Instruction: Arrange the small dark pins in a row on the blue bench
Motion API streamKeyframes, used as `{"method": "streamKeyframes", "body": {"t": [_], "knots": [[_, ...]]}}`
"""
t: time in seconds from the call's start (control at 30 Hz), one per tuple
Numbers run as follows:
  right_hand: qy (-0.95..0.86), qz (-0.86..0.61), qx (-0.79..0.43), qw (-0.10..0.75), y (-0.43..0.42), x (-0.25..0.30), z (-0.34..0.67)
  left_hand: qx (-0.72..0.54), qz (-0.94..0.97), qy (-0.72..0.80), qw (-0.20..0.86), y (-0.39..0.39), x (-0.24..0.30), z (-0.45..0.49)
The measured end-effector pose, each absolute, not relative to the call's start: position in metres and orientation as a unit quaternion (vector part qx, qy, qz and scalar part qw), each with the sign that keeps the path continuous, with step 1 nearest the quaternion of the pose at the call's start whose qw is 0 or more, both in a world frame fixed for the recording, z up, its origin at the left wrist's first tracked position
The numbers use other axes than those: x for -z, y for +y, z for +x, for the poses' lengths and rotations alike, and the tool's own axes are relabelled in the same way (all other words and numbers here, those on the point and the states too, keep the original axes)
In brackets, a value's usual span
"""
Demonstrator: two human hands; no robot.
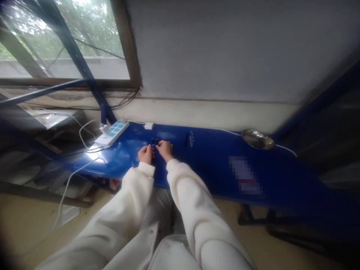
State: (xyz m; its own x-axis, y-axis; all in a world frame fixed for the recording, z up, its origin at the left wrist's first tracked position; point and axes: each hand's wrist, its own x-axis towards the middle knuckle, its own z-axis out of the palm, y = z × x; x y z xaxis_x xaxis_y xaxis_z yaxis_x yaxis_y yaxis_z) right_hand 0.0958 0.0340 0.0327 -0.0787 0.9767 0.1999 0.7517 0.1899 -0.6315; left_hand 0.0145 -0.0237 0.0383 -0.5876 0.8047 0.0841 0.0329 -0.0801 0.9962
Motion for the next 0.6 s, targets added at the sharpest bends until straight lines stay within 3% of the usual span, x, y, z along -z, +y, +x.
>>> {"method": "streamKeyframes", "body": {"t": [0.23, 0.43, 0.6], "knots": [[-0.725, -0.585, -0.178, 0.317, 0.036, -0.026, 0.100, -0.647, 0.347, 0.613, 0.292, -0.024, -0.039, 0.015], [-0.741, -0.518, -0.145, 0.402, 0.021, -0.032, 0.117, -0.631, 0.360, 0.628, 0.279, -0.024, -0.039, 0.014], [-0.698, -0.493, -0.036, 0.518, 0.005, -0.051, 0.164, -0.559, 0.531, 0.624, 0.131, -0.032, -0.041, 0.023]]}}
